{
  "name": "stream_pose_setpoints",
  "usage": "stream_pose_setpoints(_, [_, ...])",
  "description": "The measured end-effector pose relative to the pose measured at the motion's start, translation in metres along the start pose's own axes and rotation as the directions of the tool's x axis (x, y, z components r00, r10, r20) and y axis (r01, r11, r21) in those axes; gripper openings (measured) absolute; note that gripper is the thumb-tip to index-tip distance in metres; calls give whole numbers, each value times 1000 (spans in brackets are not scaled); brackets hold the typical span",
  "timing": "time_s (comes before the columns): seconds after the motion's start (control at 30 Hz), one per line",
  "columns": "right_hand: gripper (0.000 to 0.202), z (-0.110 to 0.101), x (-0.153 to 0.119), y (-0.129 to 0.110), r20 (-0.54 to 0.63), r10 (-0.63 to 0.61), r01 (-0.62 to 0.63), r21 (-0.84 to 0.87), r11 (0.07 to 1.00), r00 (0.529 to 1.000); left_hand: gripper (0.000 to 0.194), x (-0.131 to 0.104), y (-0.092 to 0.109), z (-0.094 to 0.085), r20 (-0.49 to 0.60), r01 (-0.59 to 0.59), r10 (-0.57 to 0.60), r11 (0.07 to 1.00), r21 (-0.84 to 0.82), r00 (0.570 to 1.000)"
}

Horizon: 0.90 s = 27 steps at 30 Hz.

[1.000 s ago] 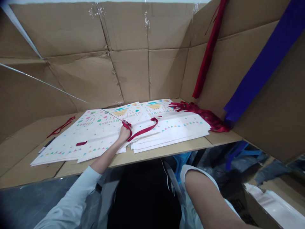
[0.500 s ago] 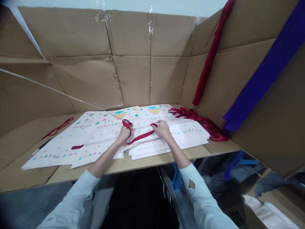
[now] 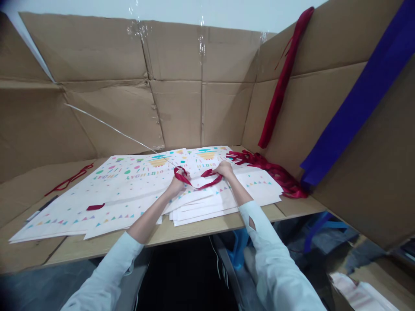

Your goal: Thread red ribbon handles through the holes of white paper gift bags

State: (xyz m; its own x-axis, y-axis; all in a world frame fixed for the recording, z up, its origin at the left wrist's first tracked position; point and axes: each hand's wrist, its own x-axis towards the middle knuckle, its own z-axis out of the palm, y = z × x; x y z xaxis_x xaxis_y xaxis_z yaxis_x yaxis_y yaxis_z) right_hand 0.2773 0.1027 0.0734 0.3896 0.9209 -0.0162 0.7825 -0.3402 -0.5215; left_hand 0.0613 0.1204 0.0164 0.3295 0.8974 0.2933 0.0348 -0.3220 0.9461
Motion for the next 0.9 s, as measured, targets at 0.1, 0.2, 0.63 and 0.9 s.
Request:
stream_pose_setpoints(0.1, [21,-4,6,7,1,37,-37,-36,999,999,15,-3,1,-6,-13,-10,10,1000,-5,1000])
stream_pose_setpoints(0.2, [10,-6,-3,19,-30,4,1,159,987,1000,18,-1,1,-9,-35,-59,60,998,16,998])
stream_pose_setpoints(0.63, [24,33,-61,49,-77,-28,80,828,556,997,4,21,-12,-12,-16,-41,42,997,65,999])
stream_pose_setpoints(0.9, [25,36,-60,41,-537,-145,432,459,776,831,21,20,-10,-12,-48,-99,105,989,113,993])
